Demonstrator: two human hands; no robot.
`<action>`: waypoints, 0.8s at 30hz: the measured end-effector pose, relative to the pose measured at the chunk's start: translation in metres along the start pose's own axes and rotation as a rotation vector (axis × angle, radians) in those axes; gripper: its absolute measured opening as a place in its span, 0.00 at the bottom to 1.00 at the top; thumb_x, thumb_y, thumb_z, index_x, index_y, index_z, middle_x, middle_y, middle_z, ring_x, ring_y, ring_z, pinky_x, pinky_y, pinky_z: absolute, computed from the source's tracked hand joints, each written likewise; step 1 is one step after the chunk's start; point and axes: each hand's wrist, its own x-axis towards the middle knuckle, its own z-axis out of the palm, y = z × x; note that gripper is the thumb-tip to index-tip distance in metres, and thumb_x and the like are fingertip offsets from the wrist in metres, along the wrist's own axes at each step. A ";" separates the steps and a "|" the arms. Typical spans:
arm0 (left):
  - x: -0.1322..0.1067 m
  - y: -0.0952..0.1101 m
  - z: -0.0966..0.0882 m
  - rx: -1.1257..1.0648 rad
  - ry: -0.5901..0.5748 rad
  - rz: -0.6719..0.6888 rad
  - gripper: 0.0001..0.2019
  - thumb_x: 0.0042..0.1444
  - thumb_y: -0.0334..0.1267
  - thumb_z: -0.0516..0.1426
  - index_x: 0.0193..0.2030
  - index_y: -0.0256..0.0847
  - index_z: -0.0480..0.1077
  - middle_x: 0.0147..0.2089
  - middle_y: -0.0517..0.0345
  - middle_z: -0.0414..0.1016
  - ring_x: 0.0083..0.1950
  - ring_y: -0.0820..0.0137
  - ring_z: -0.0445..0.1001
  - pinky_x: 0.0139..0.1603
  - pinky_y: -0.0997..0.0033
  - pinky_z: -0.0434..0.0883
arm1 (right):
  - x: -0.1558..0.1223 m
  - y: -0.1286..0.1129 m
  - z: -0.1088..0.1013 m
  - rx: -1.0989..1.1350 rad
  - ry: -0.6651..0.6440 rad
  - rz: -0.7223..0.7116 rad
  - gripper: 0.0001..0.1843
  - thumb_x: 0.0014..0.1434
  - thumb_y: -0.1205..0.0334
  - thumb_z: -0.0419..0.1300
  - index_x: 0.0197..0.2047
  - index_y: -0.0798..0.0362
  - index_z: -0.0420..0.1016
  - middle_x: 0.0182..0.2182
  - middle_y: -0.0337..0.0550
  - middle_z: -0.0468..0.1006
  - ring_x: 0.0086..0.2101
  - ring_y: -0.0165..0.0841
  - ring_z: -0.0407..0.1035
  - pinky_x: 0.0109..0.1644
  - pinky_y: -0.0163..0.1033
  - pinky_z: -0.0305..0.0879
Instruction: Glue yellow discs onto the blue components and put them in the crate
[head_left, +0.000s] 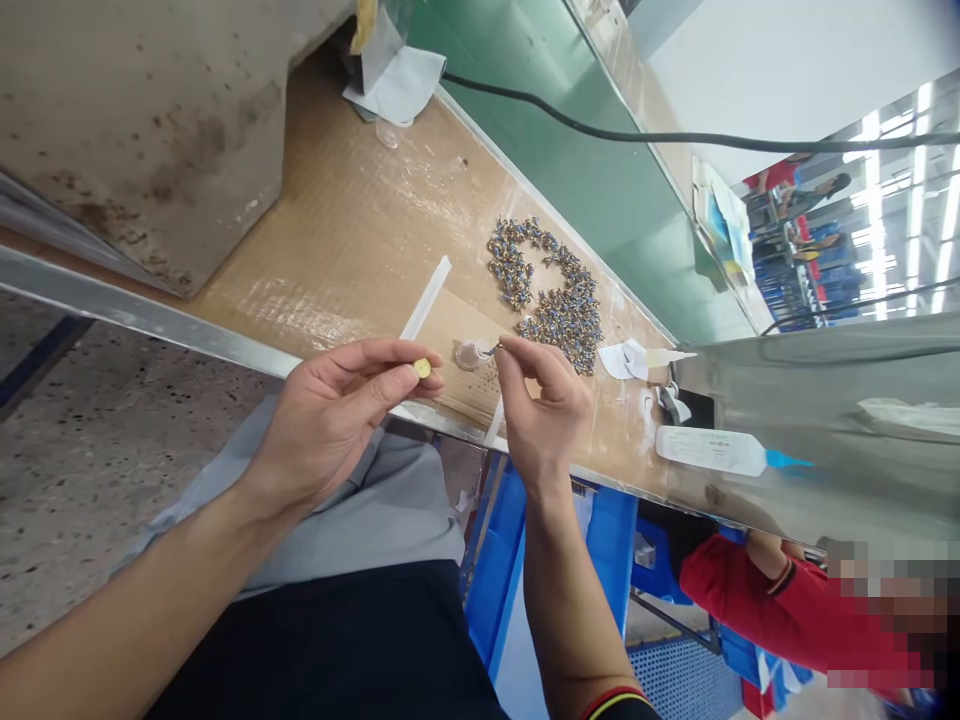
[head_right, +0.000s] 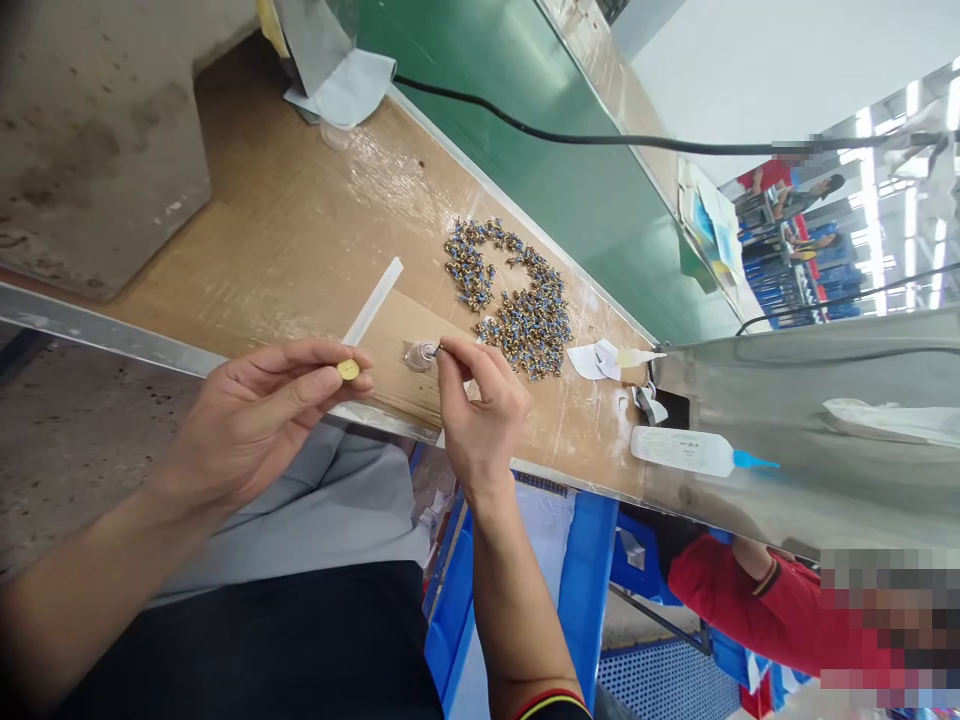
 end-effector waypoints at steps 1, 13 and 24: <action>0.000 0.000 0.001 -0.002 -0.001 0.001 0.06 0.65 0.36 0.78 0.48 0.46 0.93 0.48 0.55 0.94 0.49 0.67 0.91 0.60 0.71 0.87 | 0.000 -0.001 0.000 -0.007 -0.003 0.000 0.09 0.76 0.67 0.68 0.50 0.46 0.91 0.43 0.40 0.91 0.40 0.31 0.84 0.48 0.39 0.83; 0.000 0.000 0.002 -0.029 -0.020 -0.005 0.05 0.67 0.34 0.76 0.49 0.45 0.93 0.49 0.56 0.94 0.49 0.69 0.91 0.60 0.73 0.87 | 0.001 -0.005 0.001 -0.112 -0.016 -0.089 0.09 0.78 0.65 0.66 0.50 0.47 0.90 0.44 0.42 0.91 0.39 0.32 0.84 0.49 0.41 0.84; -0.002 0.001 0.003 -0.055 -0.019 -0.014 0.05 0.67 0.36 0.76 0.48 0.46 0.93 0.49 0.57 0.95 0.47 0.69 0.91 0.59 0.73 0.87 | 0.000 -0.007 0.001 -0.181 -0.028 -0.140 0.10 0.79 0.66 0.65 0.51 0.47 0.90 0.45 0.43 0.91 0.42 0.34 0.86 0.51 0.43 0.84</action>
